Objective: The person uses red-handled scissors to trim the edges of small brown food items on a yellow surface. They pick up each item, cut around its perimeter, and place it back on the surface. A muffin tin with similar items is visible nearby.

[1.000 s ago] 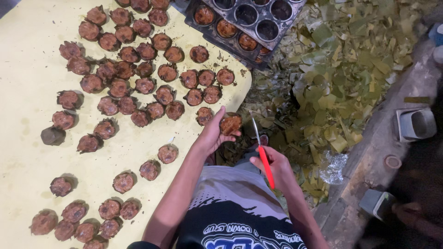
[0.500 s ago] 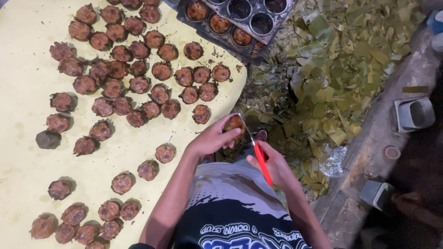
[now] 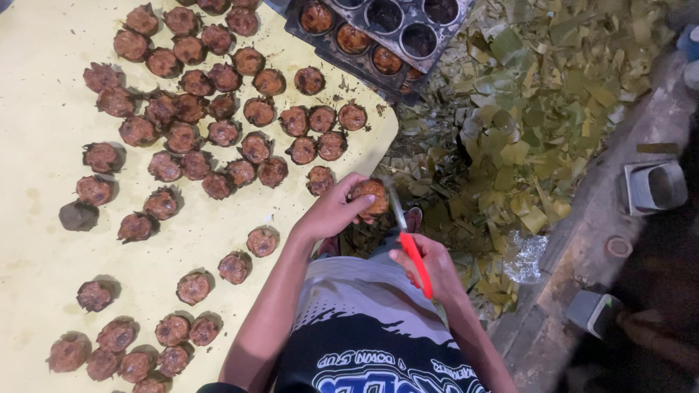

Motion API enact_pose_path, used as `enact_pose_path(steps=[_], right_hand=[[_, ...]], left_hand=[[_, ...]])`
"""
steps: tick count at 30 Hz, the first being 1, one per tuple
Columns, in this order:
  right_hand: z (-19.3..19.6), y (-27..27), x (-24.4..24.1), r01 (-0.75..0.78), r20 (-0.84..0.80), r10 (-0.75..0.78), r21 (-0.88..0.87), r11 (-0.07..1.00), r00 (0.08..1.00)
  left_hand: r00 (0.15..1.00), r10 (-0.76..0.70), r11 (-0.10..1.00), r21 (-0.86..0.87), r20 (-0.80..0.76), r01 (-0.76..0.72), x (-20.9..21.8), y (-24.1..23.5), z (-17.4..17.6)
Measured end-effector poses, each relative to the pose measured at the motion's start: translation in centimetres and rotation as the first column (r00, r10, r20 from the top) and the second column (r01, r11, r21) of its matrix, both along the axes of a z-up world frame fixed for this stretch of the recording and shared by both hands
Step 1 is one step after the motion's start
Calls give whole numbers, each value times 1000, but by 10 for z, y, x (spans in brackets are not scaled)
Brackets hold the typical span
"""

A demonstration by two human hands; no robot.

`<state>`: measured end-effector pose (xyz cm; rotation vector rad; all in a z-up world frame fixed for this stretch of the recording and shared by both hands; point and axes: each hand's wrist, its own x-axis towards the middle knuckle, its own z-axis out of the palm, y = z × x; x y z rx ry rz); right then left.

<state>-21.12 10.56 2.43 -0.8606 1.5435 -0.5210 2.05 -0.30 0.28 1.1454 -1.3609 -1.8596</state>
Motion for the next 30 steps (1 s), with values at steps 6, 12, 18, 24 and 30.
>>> enact_pose_path(steps=[6, 12, 18, 24, 30], right_hand=[[6, 0, -2, -159, -141, 123, -288, 944, 982], [18, -11, 6, -303, -346, 199, -278, 911, 917], [19, -10, 11, -330, -295, 275, -153, 932, 915], [-6, 3, -9, -239, -240, 187, -206, 949, 953], [-13, 23, -45, 94, -219, -95, -15, 995, 971]], left_hand=[[994, 81, 997, 3, 77, -81, 1, 0, 16], [992, -14, 1000, 14, 124, 13, 5, 1, 22], [978, -74, 996, 55, 197, 64, 23, 11, 7], [816, -76, 997, 59, 573, 52, 69, 25, -64], [444, 43, 986, 35, 895, -165, 151, 33, -131]])
